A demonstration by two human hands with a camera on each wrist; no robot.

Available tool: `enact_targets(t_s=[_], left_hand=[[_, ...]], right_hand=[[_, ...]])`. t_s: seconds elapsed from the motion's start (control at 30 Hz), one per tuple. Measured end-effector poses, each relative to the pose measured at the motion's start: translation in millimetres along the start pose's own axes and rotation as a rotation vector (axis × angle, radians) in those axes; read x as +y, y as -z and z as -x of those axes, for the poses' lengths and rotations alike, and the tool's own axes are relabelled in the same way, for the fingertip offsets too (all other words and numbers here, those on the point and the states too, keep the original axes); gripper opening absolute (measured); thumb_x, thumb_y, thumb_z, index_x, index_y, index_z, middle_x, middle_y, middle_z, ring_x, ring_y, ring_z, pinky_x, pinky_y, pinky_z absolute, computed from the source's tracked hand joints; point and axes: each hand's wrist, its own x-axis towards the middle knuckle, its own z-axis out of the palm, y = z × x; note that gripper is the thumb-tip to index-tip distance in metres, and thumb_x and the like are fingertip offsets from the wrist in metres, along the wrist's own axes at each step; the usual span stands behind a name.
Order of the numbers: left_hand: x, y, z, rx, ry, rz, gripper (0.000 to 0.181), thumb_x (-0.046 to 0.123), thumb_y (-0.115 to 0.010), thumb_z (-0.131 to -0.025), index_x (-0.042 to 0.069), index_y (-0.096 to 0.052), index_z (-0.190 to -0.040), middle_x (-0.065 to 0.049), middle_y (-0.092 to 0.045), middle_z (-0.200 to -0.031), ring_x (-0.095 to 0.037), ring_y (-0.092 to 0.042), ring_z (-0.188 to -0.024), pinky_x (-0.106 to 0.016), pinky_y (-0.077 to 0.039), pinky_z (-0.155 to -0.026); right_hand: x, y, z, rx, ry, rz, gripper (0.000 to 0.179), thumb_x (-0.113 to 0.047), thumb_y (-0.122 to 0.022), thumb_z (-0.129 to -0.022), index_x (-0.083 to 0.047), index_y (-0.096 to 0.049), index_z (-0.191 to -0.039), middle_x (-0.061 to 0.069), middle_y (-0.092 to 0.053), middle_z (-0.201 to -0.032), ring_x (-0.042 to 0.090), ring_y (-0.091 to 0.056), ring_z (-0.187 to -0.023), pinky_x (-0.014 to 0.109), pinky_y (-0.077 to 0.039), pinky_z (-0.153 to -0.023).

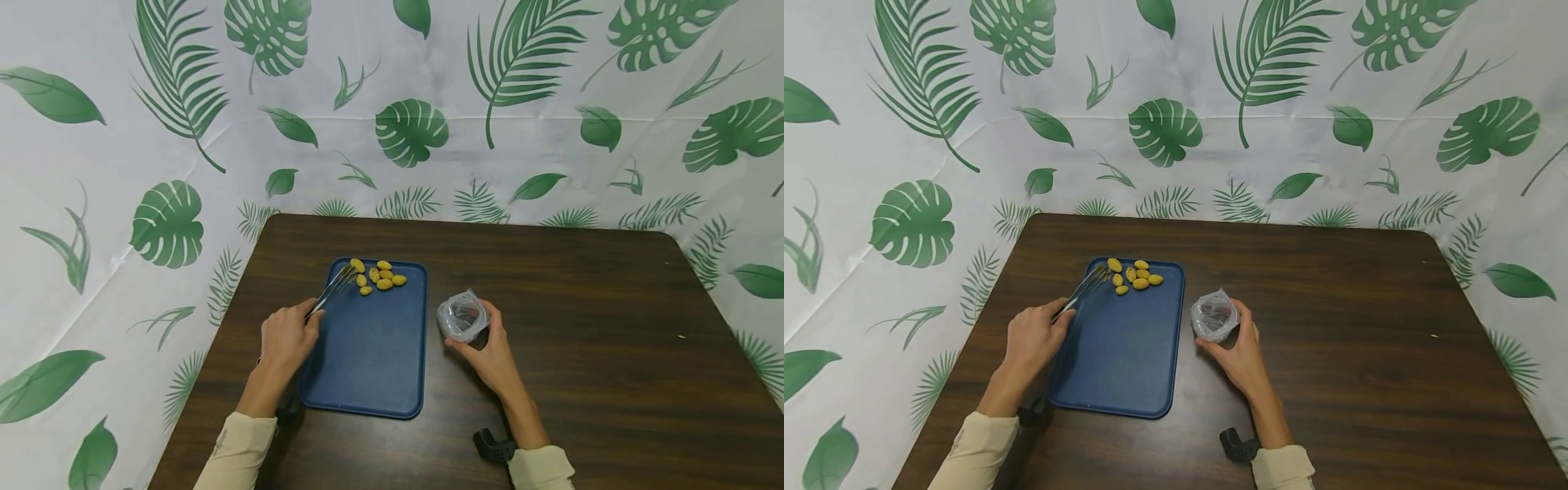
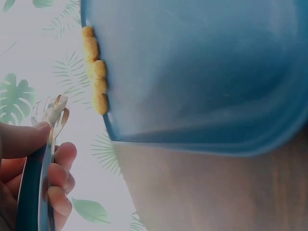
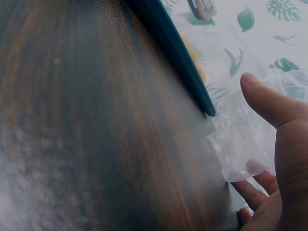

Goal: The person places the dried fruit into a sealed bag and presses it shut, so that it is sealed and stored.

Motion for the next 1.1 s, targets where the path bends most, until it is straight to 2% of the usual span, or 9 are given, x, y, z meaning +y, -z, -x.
enact_targets(t_s=[0.33, 0.87, 1.1], left_hand=[[13.9, 12.9, 0.9, 0.098, -0.08, 0.055, 0.024, 0.021, -0.075, -0.093, 0.007, -0.078, -0.113, -0.019, -0.078, -0.089, -0.043, -0.072, -0.072, -0.058, -0.053, -0.059], [27.8, 26.2, 6.2, 0.116, -0.109, 0.085, 0.028, 0.021, -0.077, -0.092, 0.005, -0.078, -0.116, -0.019, -0.08, -0.095, -0.041, -0.074, -0.074, -0.056, -0.055, -0.061], [35.6, 29.8, 6.4, 0.124, -0.141, 0.113, 0.027, 0.02, -0.077, -0.093, 0.006, -0.079, -0.115, -0.017, -0.08, -0.092, -0.036, -0.073, -0.069, -0.053, -0.054, -0.058]], right_hand=[[0.1, -0.1, 1.1, -0.004, -0.012, 0.017, 0.098, -0.022, -0.093, -0.076, -0.015, -0.034, -0.154, 0.015, -0.054, -0.146, 0.032, -0.049, -0.135, 0.056, -0.028, -0.115], [0.7, -1.4, 1.5, -0.005, -0.003, 0.012, 0.097, -0.019, -0.093, -0.076, -0.014, -0.034, -0.154, 0.015, -0.054, -0.146, 0.032, -0.048, -0.135, 0.058, -0.027, -0.115], [-17.1, -1.9, 0.2, -0.008, -0.012, -0.002, 0.097, -0.005, -0.09, -0.077, -0.004, -0.031, -0.154, 0.028, -0.049, -0.148, 0.046, -0.045, -0.135, 0.062, -0.025, -0.115]])
